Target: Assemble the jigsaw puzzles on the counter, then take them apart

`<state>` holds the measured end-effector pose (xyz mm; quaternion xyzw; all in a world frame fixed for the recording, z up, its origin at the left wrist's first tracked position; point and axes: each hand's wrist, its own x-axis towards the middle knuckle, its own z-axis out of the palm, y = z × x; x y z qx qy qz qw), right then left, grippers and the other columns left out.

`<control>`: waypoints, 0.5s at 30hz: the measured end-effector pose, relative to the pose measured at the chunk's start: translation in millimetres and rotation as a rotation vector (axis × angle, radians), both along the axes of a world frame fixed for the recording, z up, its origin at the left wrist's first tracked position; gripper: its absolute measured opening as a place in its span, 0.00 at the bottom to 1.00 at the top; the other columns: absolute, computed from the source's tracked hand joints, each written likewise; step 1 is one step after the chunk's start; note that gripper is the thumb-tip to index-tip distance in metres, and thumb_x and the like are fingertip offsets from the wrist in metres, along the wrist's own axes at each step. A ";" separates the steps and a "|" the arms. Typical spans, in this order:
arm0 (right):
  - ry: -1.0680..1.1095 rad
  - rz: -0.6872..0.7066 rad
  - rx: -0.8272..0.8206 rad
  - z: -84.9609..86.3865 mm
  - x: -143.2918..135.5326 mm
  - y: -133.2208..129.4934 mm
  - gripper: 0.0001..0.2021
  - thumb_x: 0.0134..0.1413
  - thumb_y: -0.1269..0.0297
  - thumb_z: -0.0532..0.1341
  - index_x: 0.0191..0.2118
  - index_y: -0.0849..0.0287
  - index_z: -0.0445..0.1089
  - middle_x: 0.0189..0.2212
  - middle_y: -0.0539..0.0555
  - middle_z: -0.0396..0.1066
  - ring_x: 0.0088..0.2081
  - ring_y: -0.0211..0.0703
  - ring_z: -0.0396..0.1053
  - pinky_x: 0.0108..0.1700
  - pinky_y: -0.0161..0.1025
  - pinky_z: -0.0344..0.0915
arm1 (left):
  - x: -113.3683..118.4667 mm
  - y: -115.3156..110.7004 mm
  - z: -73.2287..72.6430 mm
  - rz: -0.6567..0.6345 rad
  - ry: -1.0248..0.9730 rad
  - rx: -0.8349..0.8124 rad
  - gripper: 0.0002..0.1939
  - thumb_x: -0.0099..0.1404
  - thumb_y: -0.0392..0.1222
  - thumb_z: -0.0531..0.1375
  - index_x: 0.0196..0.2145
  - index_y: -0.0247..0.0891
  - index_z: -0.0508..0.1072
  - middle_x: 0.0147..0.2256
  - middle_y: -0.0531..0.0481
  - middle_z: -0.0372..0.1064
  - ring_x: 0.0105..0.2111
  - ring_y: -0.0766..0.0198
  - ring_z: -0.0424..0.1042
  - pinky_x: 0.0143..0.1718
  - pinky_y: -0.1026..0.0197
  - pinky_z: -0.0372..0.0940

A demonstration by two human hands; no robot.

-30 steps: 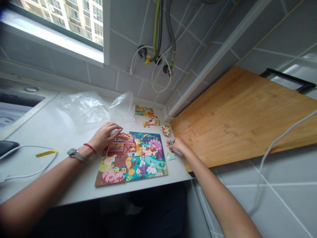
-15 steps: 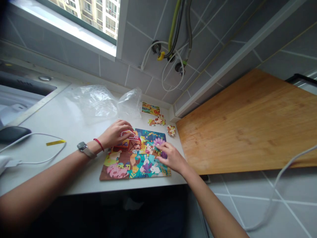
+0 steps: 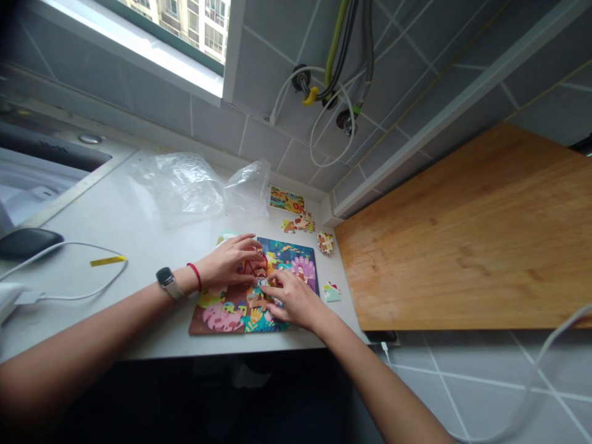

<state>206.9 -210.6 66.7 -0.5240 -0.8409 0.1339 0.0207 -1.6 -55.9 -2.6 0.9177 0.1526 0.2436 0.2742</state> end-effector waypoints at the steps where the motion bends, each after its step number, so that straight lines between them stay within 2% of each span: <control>1: 0.003 -0.002 0.008 -0.1 -0.7 -0.8 0.19 0.58 0.66 0.69 0.56 0.54 0.76 0.54 0.62 0.71 0.55 0.55 0.70 0.58 0.55 0.71 | 0.1 -0.1 -0.4 -0.002 0.008 0.003 0.20 0.61 0.53 0.71 0.50 0.49 0.79 0.56 0.44 0.72 0.65 0.39 0.62 0.62 0.38 0.62; 6: 0.013 0.016 0.033 -0.3 -2.4 -1.4 0.18 0.59 0.64 0.69 0.55 0.52 0.77 0.64 0.62 0.64 0.64 0.59 0.64 0.65 0.59 0.65 | 1.4 -1.1 -4.6 0.013 0.020 0.020 0.18 0.61 0.50 0.71 0.48 0.49 0.79 0.55 0.45 0.72 0.65 0.39 0.61 0.62 0.38 0.62; 12: 0.015 -0.014 -0.016 -0.1 0.1 0.7 0.15 0.60 0.60 0.69 0.53 0.51 0.79 0.68 0.62 0.61 0.68 0.60 0.59 0.68 0.63 0.60 | 1.5 -2.1 -4.3 0.025 -0.004 0.022 0.13 0.65 0.50 0.69 0.47 0.47 0.80 0.54 0.45 0.72 0.64 0.40 0.62 0.62 0.38 0.62; 15: 0.056 -0.046 -0.043 -2.4 0.4 2.4 0.15 0.61 0.59 0.69 0.53 0.51 0.80 0.68 0.62 0.61 0.69 0.59 0.59 0.69 0.61 0.58 | 1.0 -1.9 -2.6 0.016 0.013 0.039 0.14 0.66 0.51 0.68 0.47 0.46 0.79 0.54 0.45 0.72 0.64 0.40 0.62 0.62 0.38 0.63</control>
